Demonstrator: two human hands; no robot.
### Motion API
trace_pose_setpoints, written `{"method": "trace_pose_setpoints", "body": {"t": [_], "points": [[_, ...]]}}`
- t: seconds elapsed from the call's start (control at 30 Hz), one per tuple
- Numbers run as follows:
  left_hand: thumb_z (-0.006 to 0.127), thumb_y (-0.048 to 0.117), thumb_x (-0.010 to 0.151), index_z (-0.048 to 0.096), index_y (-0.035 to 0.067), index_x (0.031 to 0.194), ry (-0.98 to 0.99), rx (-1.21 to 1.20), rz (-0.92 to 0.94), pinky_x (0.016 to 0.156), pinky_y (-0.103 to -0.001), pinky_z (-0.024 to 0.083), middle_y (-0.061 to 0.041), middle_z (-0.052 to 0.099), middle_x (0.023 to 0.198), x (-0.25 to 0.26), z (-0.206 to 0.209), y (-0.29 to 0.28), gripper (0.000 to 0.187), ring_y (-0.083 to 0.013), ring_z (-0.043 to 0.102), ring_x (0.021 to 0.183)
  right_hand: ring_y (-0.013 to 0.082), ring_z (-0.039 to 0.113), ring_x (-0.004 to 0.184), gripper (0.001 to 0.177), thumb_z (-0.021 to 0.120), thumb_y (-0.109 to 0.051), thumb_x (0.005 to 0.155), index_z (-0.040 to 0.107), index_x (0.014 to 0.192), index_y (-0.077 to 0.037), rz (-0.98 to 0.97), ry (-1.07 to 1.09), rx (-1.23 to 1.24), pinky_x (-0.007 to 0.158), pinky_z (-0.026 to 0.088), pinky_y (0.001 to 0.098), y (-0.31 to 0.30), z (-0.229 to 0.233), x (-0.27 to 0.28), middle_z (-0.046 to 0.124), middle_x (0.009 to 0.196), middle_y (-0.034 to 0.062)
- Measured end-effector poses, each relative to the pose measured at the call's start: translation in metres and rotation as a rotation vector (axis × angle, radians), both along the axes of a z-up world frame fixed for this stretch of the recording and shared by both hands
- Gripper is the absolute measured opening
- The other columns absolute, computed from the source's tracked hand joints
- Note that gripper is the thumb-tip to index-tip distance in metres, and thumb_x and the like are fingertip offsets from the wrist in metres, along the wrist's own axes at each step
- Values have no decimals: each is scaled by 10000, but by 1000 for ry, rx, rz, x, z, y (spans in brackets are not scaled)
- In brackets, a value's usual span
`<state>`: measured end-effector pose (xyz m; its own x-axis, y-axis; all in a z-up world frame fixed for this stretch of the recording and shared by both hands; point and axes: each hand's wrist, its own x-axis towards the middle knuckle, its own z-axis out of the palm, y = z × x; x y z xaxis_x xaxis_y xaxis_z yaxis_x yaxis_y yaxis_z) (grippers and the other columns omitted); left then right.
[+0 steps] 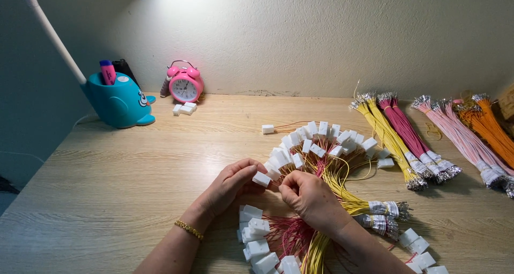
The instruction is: Assembling small plastic wire connectors by inserting wire terminals into housings.
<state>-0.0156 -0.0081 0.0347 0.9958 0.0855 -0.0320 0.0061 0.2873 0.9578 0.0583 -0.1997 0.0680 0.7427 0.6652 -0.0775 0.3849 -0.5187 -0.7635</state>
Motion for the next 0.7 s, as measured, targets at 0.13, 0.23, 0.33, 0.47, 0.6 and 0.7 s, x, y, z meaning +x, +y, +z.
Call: {"method": "trace_pose_setpoints", "body": {"t": [0.13, 0.23, 0.33, 0.47, 0.6, 0.7], "points": [[642, 144, 898, 651, 44, 988, -72, 42, -26, 769, -242, 544, -102, 721, 916, 7, -21, 5, 135, -131, 664, 815, 122, 575, 681, 180, 622, -275, 875, 638, 745, -150, -17, -62, -19, 609, 463, 286, -1, -5, 1, 631, 739, -21], [673, 123, 878, 670, 33, 1004, -39, 49, -24, 741, -231, 537, -116, 730, 894, 6, -19, 6, 155, -128, 643, 761, 126, 579, 710, 166, 632, -284, 862, 648, 749, -163, -19, -138, -4, 632, 465, 295, -1, -12, 5, 640, 748, -32], [665, 113, 882, 663, 27, 1050, -42, 8, -56, 763, -245, 558, -115, 728, 947, 7, -23, 9, 189, -134, 652, 794, 125, 601, 724, 144, 634, -286, 846, 664, 768, -169, -19, -180, 4, 650, 474, 297, -1, -15, 6, 657, 764, -38], [630, 87, 908, 626, 20, 1074, -87, -75, -112, 771, -276, 562, -138, 708, 952, 8, -31, 11, 179, -167, 659, 797, 111, 596, 679, 131, 698, -299, 845, 690, 804, -175, 19, -226, 18, 601, 466, 281, 1, -15, 4, 659, 794, -46], [650, 81, 902, 611, 52, 1039, -112, -43, -161, 708, -242, 544, -99, 702, 956, 8, -31, 13, 145, -158, 673, 813, 102, 612, 690, 128, 716, -283, 826, 721, 765, -170, -36, -231, 79, 652, 465, 268, 4, -18, 1, 676, 761, -52], [663, 80, 892, 644, 40, 994, -26, -65, -105, 713, -255, 568, -96, 693, 908, 6, -26, 11, 112, -162, 680, 793, 109, 597, 651, 137, 738, -238, 814, 694, 716, -154, -15, -304, 134, 601, 468, 272, 3, -22, 3, 659, 717, -42]]}}
